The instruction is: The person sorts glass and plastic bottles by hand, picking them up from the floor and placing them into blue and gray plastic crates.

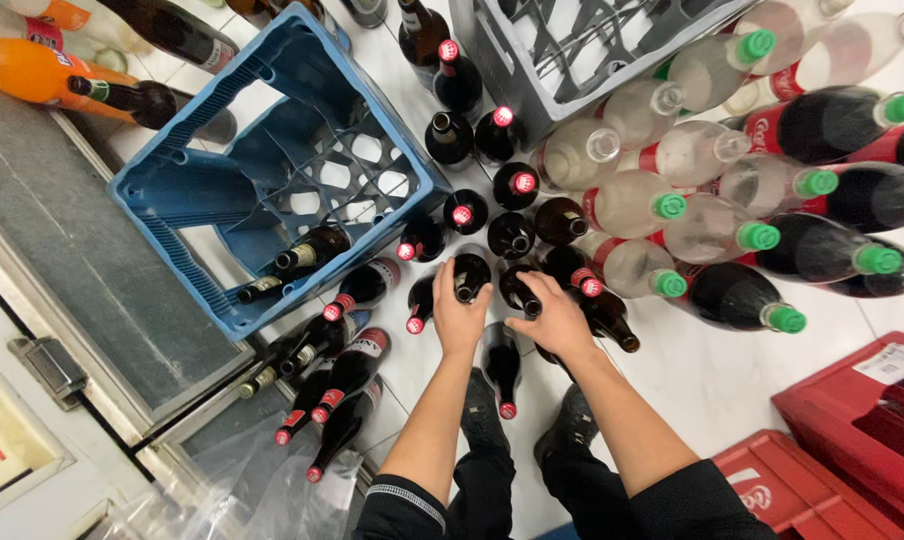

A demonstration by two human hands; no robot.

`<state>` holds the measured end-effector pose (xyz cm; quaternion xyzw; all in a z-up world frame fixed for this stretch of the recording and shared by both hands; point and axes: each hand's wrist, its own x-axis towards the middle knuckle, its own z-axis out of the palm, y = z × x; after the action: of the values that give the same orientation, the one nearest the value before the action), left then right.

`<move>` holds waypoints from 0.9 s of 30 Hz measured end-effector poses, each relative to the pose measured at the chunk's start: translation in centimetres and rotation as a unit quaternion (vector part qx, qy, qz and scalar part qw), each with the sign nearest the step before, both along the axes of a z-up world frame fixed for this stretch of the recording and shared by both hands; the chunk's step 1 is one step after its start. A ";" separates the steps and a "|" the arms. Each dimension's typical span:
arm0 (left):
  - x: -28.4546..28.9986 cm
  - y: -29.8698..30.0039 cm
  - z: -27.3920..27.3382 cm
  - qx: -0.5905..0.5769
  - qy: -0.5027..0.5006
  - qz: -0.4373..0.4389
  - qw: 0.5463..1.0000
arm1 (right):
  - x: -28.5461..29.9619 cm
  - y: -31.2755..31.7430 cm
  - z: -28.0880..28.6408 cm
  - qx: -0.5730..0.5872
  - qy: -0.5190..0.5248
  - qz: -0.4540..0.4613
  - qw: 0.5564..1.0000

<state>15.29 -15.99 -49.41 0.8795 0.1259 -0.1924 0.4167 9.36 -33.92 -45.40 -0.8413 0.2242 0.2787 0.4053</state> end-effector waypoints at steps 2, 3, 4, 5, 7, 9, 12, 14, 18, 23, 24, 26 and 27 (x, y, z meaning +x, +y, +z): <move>0.1 0.0 -1.0 0.027 0.010 -0.013 0.999 | -0.1 0.0 -1.4 -0.039 -0.042 0.019 0.998; 0.4 0.1 -1.2 0.027 0.008 -0.014 1.000 | 0.1 0.1 -1.8 -0.039 -0.045 0.019 0.998; 0.6 0.1 -1.4 0.024 0.006 -0.017 1.000 | 0.1 0.0 -2.2 -0.043 -0.055 0.022 0.997; 0.9 0.0 -1.7 0.021 0.005 -0.020 1.000 | 0.1 -0.1 -2.5 -0.046 -0.066 0.026 0.996; 0.8 -0.2 -4.5 0.019 -0.022 -0.021 0.999 | -0.2 -0.2 -4.1 -0.058 -0.083 0.029 0.994; 0.8 -0.4 -5.3 0.021 -0.049 -0.017 0.998 | -0.4 -0.1 -5.2 -0.065 -0.101 0.037 0.992; 0.4 -0.4 -3.5 0.013 -0.072 -0.036 0.997 | -0.6 0.2 -5.8 -0.056 -0.184 0.010 0.981; -0.2 -0.4 -2.1 0.005 -0.074 -0.057 0.996 | -0.7 0.1 -5.2 -0.050 -0.222 0.002 0.974; -0.5 -0.5 3.5 -0.016 -0.076 -0.048 0.996 | -0.8 -0.3 -0.5 -0.077 -0.247 0.011 0.966; -1.1 -0.9 14.5 -0.031 -0.085 -0.051 0.995 | -1.2 -1.7 9.8 -0.047 -0.249 0.005 0.967; -1.5 -0.9 16.8 -0.031 -0.090 -0.049 0.994 | -1.3 -1.9 12.2 -0.047 -0.253 0.007 0.966; -2.1 -1.0 22.0 -0.016 -0.097 -0.047 0.994 | -1.3 -2.2 17.7 -0.033 -0.264 0.007 0.964; -2.4 -1.0 25.1 -0.015 -0.103 -0.044 0.994 | -1.4 -2.2 20.7 -0.032 -0.269 0.009 0.962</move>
<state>12.85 -16.99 -24.35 0.8928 0.0404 -0.1213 0.4319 7.97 -36.11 -24.73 -0.9000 0.1078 0.0382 0.4207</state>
